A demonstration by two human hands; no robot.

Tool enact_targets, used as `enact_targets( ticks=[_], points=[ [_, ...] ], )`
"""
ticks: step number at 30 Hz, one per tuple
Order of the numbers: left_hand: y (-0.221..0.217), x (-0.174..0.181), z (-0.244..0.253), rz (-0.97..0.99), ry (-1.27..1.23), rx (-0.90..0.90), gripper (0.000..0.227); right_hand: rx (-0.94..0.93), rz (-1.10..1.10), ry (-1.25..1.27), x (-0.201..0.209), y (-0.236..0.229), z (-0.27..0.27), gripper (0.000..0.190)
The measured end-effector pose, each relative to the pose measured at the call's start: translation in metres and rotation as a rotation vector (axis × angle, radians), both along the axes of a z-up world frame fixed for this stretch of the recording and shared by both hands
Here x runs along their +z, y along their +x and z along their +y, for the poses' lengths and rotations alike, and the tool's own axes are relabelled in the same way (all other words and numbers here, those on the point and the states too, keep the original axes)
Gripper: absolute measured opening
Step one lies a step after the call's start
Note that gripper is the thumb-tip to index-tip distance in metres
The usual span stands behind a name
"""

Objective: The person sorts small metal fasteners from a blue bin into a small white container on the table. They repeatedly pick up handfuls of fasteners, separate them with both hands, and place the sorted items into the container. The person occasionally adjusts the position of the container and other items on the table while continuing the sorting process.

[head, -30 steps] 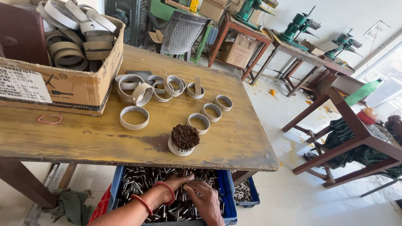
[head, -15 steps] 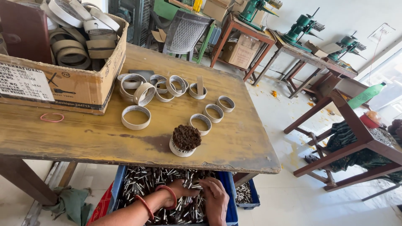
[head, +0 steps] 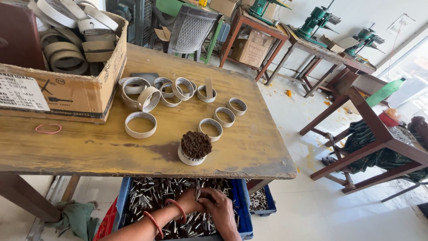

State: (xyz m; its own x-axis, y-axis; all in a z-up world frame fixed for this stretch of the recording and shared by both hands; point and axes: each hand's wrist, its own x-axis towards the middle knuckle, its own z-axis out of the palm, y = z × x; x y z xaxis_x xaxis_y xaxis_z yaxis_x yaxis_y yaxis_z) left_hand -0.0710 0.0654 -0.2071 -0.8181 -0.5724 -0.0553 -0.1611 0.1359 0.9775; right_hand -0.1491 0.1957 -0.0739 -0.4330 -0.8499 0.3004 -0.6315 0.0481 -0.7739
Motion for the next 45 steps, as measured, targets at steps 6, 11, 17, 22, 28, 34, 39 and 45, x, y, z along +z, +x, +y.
enact_targets(
  ticks=[6,11,17,22,28,34,39,45],
  points=[
    [-0.005,0.002,0.002,0.033,0.650,-0.196,0.028,-0.007,0.008,-0.024,-0.029,-0.016,0.008,0.017],
    [0.005,0.030,-0.001,0.085,1.041,0.020,0.038,-0.190,0.057,-0.177,-0.017,-0.016,0.012,0.017],
    [-0.010,-0.026,-0.022,0.054,0.824,0.049,0.058,0.003,0.096,-0.019,0.007,0.005,0.005,0.015],
    [-0.008,-0.018,-0.004,0.027,0.154,-0.014,0.041,-0.057,-0.030,0.094,0.029,0.012,-0.002,0.028],
    [0.002,0.006,0.003,-0.004,0.567,-0.117,0.025,0.109,0.135,-0.144,-0.020,-0.010,0.004,0.015],
    [0.014,0.056,0.001,0.137,1.082,-0.012,0.038,-0.045,0.172,-0.210,-0.017,-0.008,0.010,0.015],
    [-0.005,-0.013,-0.011,0.141,1.055,0.080,0.035,0.107,0.123,-0.086,-0.001,0.004,0.006,0.014],
    [0.000,0.005,0.006,-0.097,0.347,-0.131,0.032,-0.012,0.061,0.010,-0.004,0.000,0.001,0.027]
  ],
)
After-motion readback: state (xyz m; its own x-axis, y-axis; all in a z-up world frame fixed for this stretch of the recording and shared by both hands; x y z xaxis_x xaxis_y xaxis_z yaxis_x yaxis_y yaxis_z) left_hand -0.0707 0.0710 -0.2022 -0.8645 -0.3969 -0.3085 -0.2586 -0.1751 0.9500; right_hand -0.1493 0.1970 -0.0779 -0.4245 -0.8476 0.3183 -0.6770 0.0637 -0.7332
